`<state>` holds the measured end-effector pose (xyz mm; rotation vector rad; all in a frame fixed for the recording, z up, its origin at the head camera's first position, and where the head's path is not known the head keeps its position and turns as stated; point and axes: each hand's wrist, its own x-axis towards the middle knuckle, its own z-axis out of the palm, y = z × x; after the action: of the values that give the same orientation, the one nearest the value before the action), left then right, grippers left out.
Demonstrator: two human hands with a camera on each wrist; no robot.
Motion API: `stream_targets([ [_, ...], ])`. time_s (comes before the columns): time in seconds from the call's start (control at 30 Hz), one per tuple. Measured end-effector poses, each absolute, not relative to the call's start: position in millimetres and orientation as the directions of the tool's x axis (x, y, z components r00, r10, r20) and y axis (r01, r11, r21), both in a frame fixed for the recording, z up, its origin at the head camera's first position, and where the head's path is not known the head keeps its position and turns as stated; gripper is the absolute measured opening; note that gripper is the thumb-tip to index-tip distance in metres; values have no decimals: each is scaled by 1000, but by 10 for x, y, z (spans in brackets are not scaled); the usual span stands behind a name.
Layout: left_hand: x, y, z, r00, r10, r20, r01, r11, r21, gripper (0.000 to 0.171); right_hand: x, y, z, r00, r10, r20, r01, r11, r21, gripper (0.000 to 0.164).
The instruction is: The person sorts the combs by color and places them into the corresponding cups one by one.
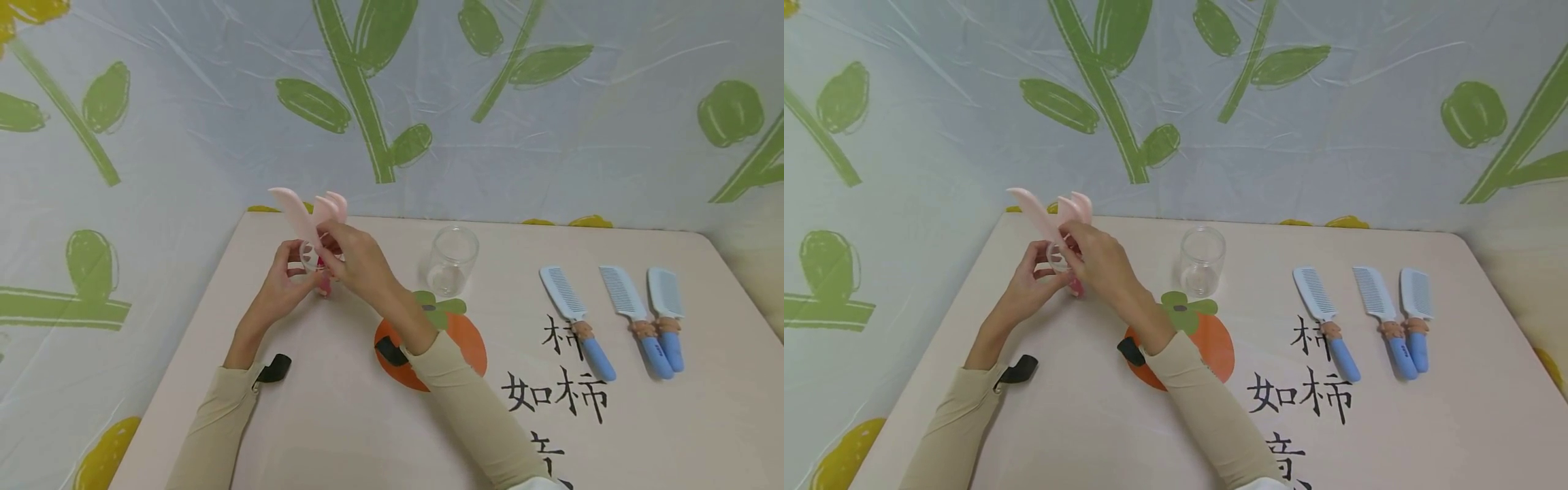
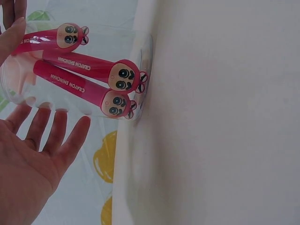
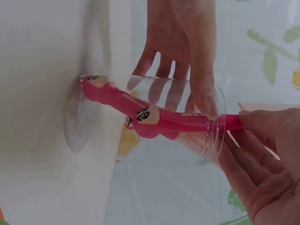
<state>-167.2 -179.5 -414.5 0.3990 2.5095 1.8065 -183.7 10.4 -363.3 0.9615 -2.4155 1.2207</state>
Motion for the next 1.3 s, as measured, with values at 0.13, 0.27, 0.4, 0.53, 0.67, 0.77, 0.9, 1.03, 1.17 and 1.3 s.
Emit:
stream_targets([
  [0.13,-1690,-1818,-4196,-968,219,121,184,294,938,66,-1818,74,-3626,-763,-423,489,-647,490,-585,22],
  [0.27,-1733,-1855,-4283,-967,221,130,194,298,935,68,-1802,42,-3625,-777,-409,478,-629,539,-561,22],
  [0.4,-1754,-1869,-4320,-965,221,139,202,295,934,69,-1785,13,-3623,-788,-398,469,-612,587,-531,21],
  [0.53,-1757,-1873,-4332,-967,220,126,187,285,940,69,-1753,-9,-3625,-803,-402,439,-589,645,-487,18],
  [0.67,-1759,-1878,-4339,-967,216,133,193,283,940,67,-1732,-28,-3630,-815,-409,411,-573,680,-458,15],
  [0.77,-1764,-1879,-4344,-966,215,141,200,288,937,67,-1727,-38,-3618,-823,-410,392,-562,684,-464,14],
  [0.9,-1760,-1872,-4342,-966,214,142,202,293,935,67,-1715,-32,-3579,-836,-428,342,-547,699,-461,12],
  [1.03,-1758,-1858,-4334,-966,214,148,208,299,931,63,-1711,-14,-3529,-842,-442,310,-540,702,-465,11],
  [1.17,-1757,-1863,-4336,-966,216,142,203,298,933,66,-1716,-4,-3506,-838,-453,304,-545,696,-467,12],
  [1.3,-1754,-1882,-4339,-967,218,129,193,302,934,69,-1712,22,-3520,-832,-459,312,-554,667,-498,13],
])
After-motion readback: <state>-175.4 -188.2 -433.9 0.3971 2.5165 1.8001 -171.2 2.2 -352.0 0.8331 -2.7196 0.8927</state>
